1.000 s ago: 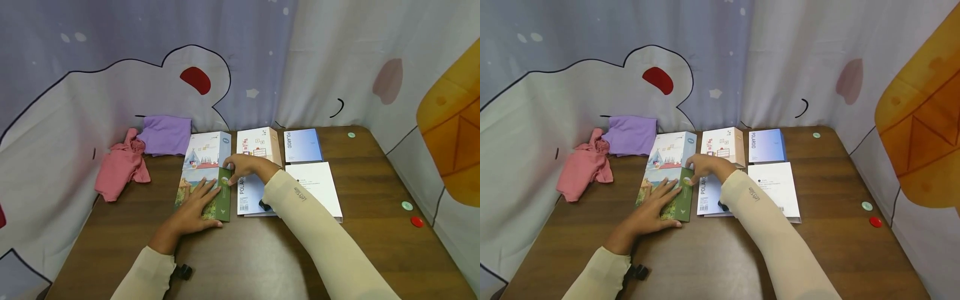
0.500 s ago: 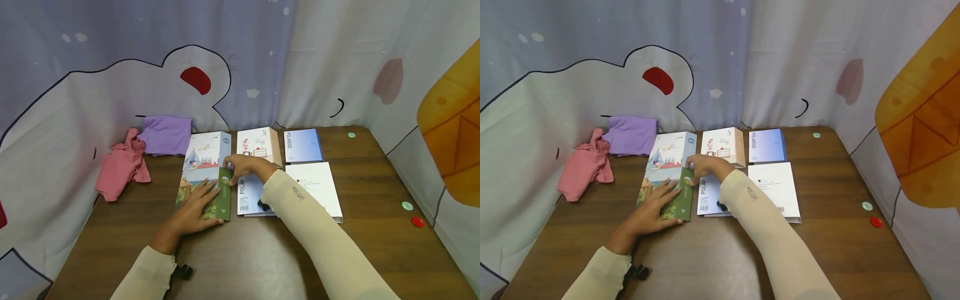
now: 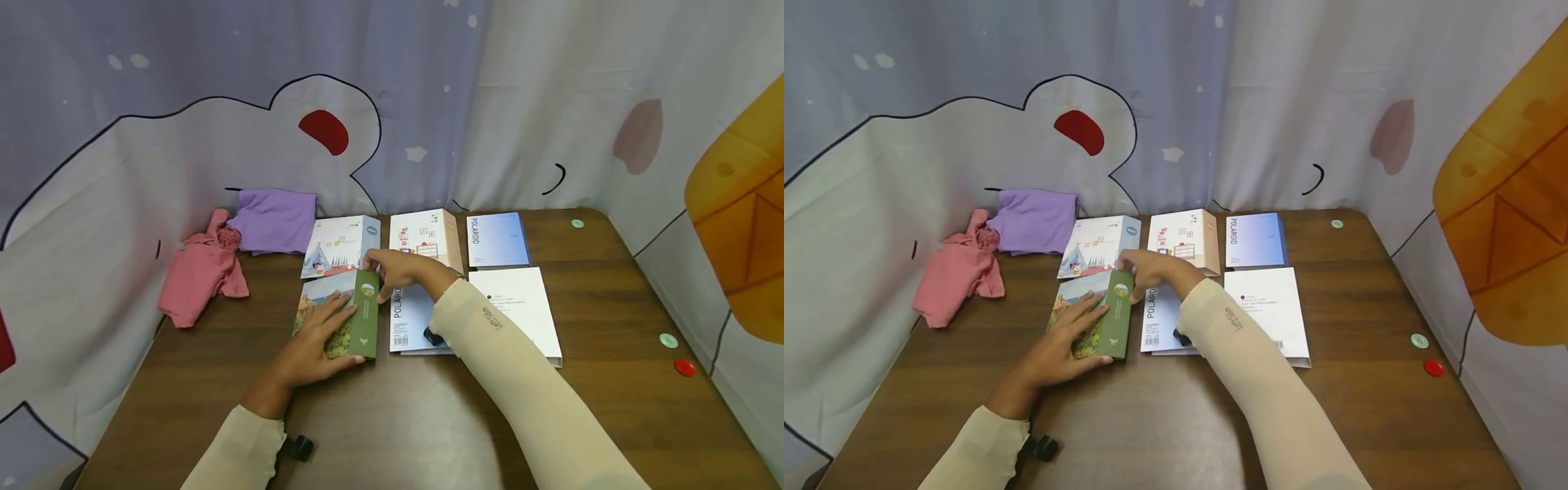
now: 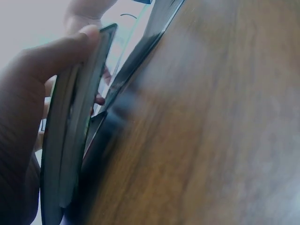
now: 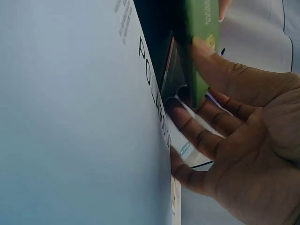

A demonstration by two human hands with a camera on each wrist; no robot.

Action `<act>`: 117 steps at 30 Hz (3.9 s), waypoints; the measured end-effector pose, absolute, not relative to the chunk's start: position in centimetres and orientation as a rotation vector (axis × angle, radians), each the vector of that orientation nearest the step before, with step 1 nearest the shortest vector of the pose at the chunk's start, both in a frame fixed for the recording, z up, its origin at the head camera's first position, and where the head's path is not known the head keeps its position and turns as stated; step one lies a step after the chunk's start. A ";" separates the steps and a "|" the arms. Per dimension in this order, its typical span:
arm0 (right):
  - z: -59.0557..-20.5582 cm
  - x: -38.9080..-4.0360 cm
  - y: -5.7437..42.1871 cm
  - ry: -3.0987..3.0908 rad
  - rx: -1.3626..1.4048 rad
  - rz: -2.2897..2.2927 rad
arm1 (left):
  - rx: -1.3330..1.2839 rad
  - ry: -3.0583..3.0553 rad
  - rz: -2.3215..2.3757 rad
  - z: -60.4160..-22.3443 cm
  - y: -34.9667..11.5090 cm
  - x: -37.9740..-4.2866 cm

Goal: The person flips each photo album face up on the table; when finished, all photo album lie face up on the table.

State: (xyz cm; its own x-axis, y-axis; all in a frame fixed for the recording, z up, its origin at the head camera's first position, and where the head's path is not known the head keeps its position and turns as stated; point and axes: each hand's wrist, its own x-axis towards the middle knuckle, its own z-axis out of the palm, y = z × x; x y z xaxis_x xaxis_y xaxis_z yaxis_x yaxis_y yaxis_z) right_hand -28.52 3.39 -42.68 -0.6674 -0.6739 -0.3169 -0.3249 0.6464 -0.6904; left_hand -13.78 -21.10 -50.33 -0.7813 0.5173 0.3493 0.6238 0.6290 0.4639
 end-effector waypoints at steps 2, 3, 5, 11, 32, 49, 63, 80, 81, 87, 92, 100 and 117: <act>-42.5 -28.5 3.6 2.300 -0.784 -0.845 | -0.944 -2.642 -0.902 -50.2 -21.1 -13.8; -42.4 -28.5 3.7 2.292 -0.787 -0.868 | -0.945 -2.627 -0.920 -50.2 -21.1 -13.8; -42.1 -28.5 3.9 2.271 -0.793 -0.915 | -0.947 -2.596 -0.948 -50.2 -21.2 -13.8; -41.2 -28.2 4.4 2.207 -0.808 -1.046 | -0.968 -2.516 -1.022 -50.1 -21.4 -14.1; -40.6 -26.6 5.5 1.999 -0.948 -1.469 | -0.967 -2.132 -1.610 -49.4 -19.3 -13.4; -39.1 -24.8 3.2 2.412 -0.961 -1.304 | -0.957 -2.104 -1.822 -48.2 -19.8 -12.3; -40.1 -24.0 1.1 2.595 -1.001 -1.004 | -1.022 -2.086 -1.919 -47.8 -21.0 -12.4; -42.7 -23.0 1.7 2.625 -0.812 -0.634 | -0.919 -2.161 -1.888 -48.7 -23.4 -11.7; -42.9 -23.0 1.6 2.620 -0.820 -0.635 | -0.908 -2.170 -1.885 -48.7 -23.6 -11.6; -43.7 -23.1 0.7 2.559 -0.909 -0.713 | -0.830 -2.243 -1.833 -49.0 -25.3 -11.0; -44.1 -23.2 0.6 2.503 -0.908 -0.716 | -0.804 -2.303 -1.803 -49.1 -26.3 -10.8; -44.5 -23.4 1.1 2.505 -0.893 -0.702 | -0.514 -2.586 -1.581 -48.7 -26.1 -11.1; -45.7 -22.9 0.2 2.587 -0.790 -0.608 | -0.348 -2.834 -1.386 -49.0 -26.7 -11.2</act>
